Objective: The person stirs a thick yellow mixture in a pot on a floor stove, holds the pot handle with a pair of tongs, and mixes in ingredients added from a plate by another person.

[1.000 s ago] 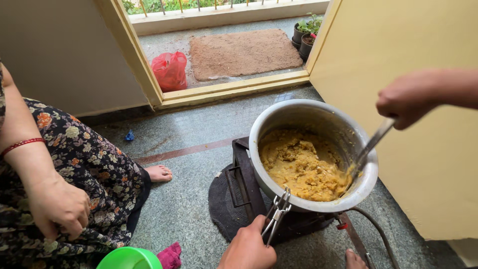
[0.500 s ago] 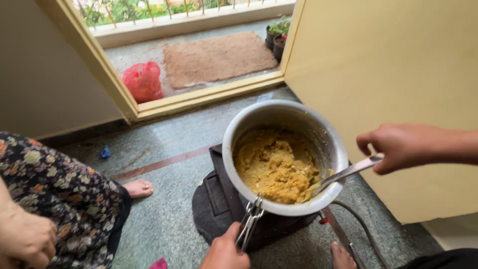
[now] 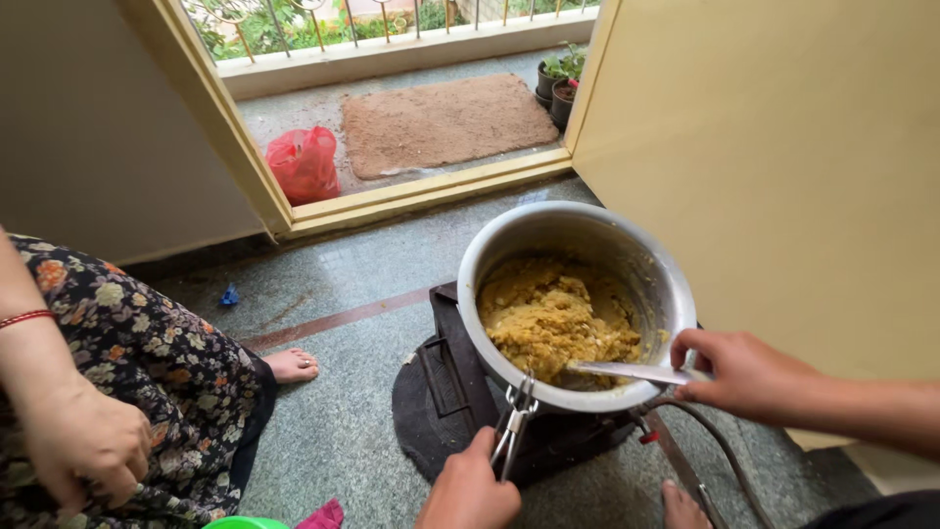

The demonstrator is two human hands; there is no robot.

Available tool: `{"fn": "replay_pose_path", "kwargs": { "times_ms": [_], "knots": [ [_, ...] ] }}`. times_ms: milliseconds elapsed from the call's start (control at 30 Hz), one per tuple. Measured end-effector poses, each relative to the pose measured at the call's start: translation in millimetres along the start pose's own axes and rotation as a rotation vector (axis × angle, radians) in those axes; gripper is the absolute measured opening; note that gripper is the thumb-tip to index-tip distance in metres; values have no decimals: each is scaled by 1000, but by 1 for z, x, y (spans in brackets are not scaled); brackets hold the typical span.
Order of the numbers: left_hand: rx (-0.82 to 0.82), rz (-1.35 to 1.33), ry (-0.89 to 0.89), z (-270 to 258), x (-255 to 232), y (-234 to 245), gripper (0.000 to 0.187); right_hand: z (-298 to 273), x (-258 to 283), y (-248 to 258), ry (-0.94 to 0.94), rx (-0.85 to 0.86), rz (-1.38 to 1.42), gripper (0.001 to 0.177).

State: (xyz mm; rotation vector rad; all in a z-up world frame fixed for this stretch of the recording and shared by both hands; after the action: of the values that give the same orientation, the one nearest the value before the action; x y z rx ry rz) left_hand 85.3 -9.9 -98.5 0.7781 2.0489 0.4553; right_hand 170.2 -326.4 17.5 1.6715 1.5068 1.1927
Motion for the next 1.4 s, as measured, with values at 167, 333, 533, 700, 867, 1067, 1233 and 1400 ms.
{"fn": "replay_pose_path", "kwargs": {
  "times_ms": [167,333,533,700,867,1067,1233,1400],
  "knots": [
    [113,56,-6,-5,-3,-2,51,-9,-16,-13,-39,-93,149,41],
    [152,57,27,-3,-2,-3,43,-13,-23,-18,-68,-126,236,35],
    [217,101,45,-9,-8,-5,43,-7,-38,-25,-77,-104,395,34],
    [164,90,79,-14,-13,7,44,-14,-41,-18,-53,-158,398,29],
    [161,82,89,-13,-17,10,47,-28,-4,-4,98,-122,-23,31],
    [171,88,90,-16,-17,10,43,-34,47,-25,423,-213,-1003,15],
    [114,70,14,-18,-24,15,42,-36,44,-6,342,-267,-584,36],
    [154,83,60,-22,-23,16,40,-38,42,0,252,-259,-480,37]
  ]
}}
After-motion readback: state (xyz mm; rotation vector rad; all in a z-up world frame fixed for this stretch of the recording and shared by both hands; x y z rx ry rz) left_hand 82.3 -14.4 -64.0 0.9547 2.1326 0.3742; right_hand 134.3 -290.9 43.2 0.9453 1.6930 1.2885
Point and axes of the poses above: each hand's wrist, its own z-axis towards the middle knuckle, its own y-axis out of the back of the hand, x = y × z, the point moved 9 cm from there along z, towards the middle knuckle, and after that the axes turned 6 degrees about y, right-handed, at the moved point
